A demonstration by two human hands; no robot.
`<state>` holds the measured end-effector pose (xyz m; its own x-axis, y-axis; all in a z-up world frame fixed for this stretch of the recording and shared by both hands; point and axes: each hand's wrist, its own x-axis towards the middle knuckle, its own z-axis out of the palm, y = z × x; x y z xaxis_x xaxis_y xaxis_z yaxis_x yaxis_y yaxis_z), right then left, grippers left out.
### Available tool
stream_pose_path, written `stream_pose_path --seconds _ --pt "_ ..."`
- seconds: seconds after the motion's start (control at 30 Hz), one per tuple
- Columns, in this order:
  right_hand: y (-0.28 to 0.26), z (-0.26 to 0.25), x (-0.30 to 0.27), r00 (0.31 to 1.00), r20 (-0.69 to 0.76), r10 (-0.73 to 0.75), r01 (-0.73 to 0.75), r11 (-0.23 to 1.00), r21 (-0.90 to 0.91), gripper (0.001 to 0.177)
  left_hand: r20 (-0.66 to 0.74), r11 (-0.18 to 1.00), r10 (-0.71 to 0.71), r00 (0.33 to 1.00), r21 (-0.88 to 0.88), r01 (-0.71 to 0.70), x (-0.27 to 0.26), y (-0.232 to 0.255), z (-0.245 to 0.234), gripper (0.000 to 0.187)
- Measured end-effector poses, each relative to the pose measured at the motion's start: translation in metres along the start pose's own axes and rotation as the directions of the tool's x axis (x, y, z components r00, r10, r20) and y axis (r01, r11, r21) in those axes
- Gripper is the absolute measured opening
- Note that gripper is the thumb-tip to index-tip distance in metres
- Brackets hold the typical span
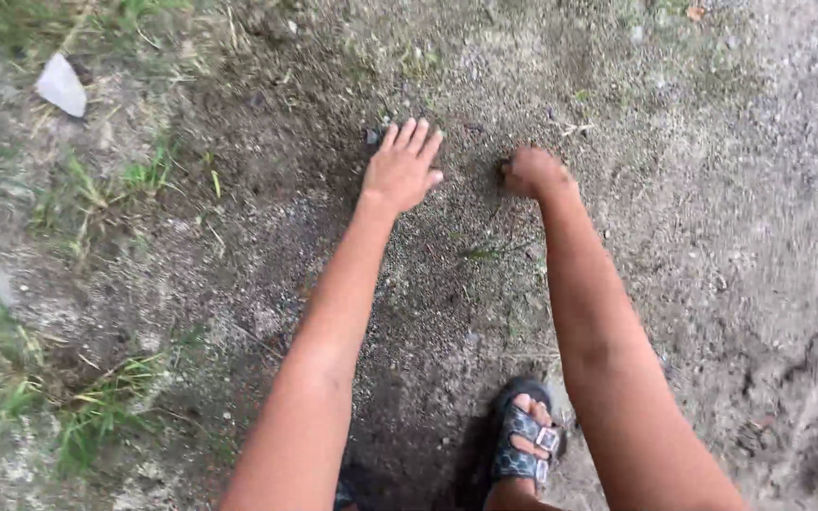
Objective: Pulling weeds from the ground by hand in an outdoor area.
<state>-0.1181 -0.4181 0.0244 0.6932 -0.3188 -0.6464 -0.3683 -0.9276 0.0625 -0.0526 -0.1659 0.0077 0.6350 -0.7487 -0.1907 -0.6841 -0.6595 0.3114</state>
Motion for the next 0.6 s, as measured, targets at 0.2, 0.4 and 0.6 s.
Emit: stream_pose_path --seconds 0.2,0.4,0.6 --pt "0.031 0.037 -0.049 0.97 -0.231 -0.078 0.137 0.957 0.255 0.046 0.142 0.998 0.002 0.99 0.06 -0.01 -0.017 0.062 -0.012 0.083" --pt "0.061 -0.037 -0.115 0.932 -0.361 -0.012 0.174 0.89 0.42 0.032 0.132 0.998 -0.029 0.991 0.062 0.021 0.02 0.097 -0.005 0.083" --pt "0.04 0.0 -0.112 0.84 -0.47 -0.272 0.392 0.902 0.178 0.038 -0.013 0.997 0.007 1.0 0.078 -0.006 0.012 0.071 0.023 0.077"
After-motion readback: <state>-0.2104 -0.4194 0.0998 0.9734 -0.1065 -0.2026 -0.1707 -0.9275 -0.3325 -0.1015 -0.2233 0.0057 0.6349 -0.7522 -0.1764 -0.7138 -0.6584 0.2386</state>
